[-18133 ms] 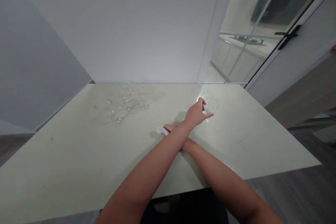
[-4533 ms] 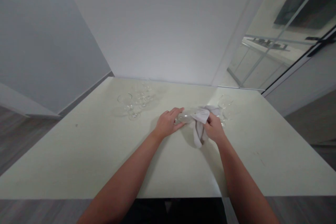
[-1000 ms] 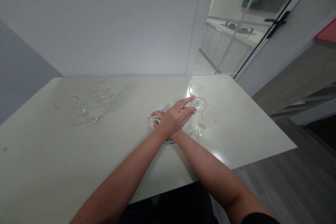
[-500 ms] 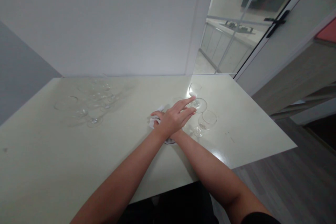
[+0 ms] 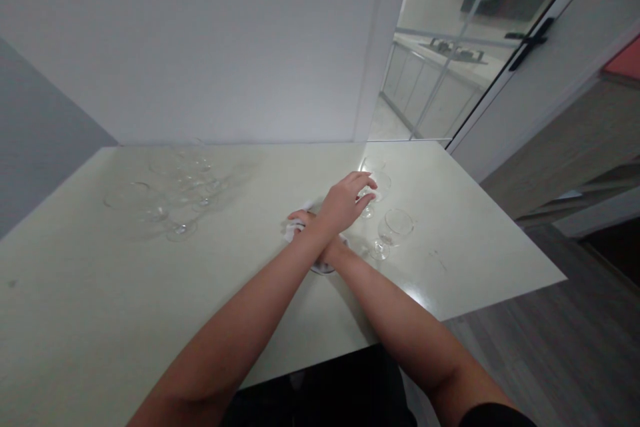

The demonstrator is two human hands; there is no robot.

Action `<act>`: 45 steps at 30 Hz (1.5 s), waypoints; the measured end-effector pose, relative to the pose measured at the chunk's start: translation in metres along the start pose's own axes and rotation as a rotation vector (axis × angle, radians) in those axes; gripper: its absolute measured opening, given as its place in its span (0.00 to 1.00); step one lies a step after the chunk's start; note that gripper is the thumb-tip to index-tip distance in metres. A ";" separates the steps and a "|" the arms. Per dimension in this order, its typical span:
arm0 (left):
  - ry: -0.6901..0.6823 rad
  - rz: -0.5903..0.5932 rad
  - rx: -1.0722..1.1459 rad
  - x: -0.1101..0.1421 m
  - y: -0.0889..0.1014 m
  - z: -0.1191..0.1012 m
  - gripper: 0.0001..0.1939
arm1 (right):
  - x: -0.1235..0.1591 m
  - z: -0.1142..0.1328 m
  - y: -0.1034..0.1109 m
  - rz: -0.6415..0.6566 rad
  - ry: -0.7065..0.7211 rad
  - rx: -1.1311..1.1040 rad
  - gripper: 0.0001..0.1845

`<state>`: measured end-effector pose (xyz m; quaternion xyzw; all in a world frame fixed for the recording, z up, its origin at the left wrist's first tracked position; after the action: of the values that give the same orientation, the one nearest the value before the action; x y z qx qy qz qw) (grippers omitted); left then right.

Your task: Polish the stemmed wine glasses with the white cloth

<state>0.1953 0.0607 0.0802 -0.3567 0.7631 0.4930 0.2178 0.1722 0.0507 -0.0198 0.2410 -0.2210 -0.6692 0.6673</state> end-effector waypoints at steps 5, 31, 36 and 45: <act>-0.003 0.017 -0.042 -0.005 -0.004 -0.003 0.07 | -0.003 -0.002 -0.005 -0.001 0.046 0.058 0.20; -0.031 -0.058 -0.110 -0.006 -0.010 -0.007 0.13 | -0.007 0.012 0.001 0.042 -0.027 -0.005 0.20; -0.033 -0.066 -0.082 -0.005 -0.012 -0.007 0.13 | -0.005 0.013 0.003 0.046 -0.047 0.021 0.20; -0.239 -0.015 0.109 -0.011 0.012 -0.060 0.13 | 0.003 0.022 0.009 0.070 -0.068 0.059 0.21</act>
<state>0.1944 0.0129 0.1206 -0.2889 0.7546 0.4880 0.3300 0.1658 0.0470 0.0030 0.2298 -0.2714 -0.6463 0.6752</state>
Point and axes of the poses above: each hand's wrist, its own x-axis away from the middle knuckle, its own y-axis out of the back of the hand, z = x × y, the point moved 5 cm from there along -x, towards the middle knuckle, and after that the axes turned 13 degrees about -y, right-handed, at the moved point
